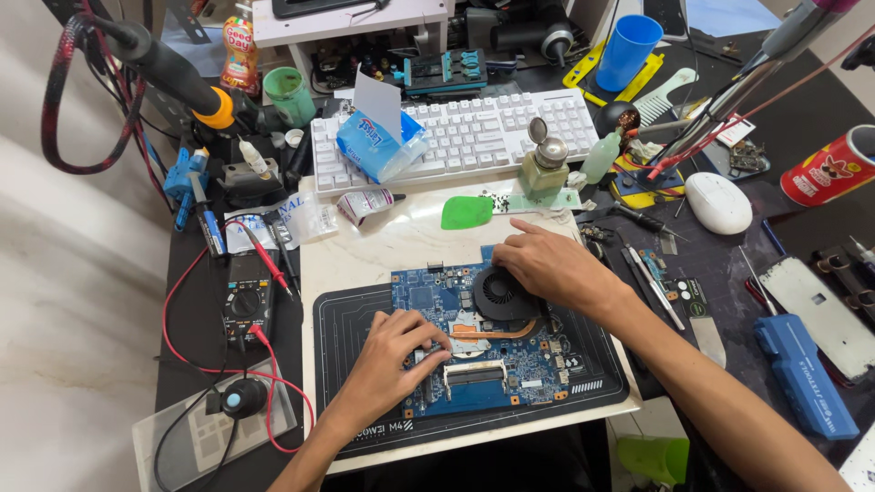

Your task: The person applies flux to a component on a motherboard and uses a heat gun and tweezers to solder or desolder parts.

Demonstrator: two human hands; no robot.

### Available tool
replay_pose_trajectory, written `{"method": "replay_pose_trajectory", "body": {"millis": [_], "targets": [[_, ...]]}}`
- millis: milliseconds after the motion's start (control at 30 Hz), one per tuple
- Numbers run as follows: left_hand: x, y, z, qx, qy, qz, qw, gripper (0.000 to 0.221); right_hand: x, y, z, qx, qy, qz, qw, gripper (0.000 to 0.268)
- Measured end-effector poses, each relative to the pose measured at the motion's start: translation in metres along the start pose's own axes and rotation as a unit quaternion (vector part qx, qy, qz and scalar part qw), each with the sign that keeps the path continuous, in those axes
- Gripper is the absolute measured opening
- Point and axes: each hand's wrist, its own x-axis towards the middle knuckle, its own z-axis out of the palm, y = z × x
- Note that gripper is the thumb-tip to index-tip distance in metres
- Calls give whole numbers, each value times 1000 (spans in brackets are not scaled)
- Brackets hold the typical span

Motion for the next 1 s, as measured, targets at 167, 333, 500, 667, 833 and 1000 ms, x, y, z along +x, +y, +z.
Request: {"method": "replay_pose_trajectory", "body": {"millis": [167, 333, 500, 667, 833, 1000], "targets": [[0, -1, 2, 6, -2, -3, 1000, 14, 4, 0, -2, 3, -5, -1, 1000, 11], [-1, -2, 4, 13, -3, 1, 1000, 14, 1, 0, -4, 24, -25, 57, 998, 21], [-1, -1, 3, 18, -3, 4, 1000, 15, 2, 0, -10, 36, -53, 72, 995, 12], [-1, 0, 3, 18, -2, -7, 1000, 13, 0, -2, -27, 65, -32, 28, 997, 8], [-1, 1, 3, 21, 16, 7, 1000, 12, -1, 0, -43, 198, -88, 102, 971, 13], [-6, -2, 4, 32, 62, 59, 996, 11, -5, 3, -53, 239, -165, 132, 948, 29]]}}
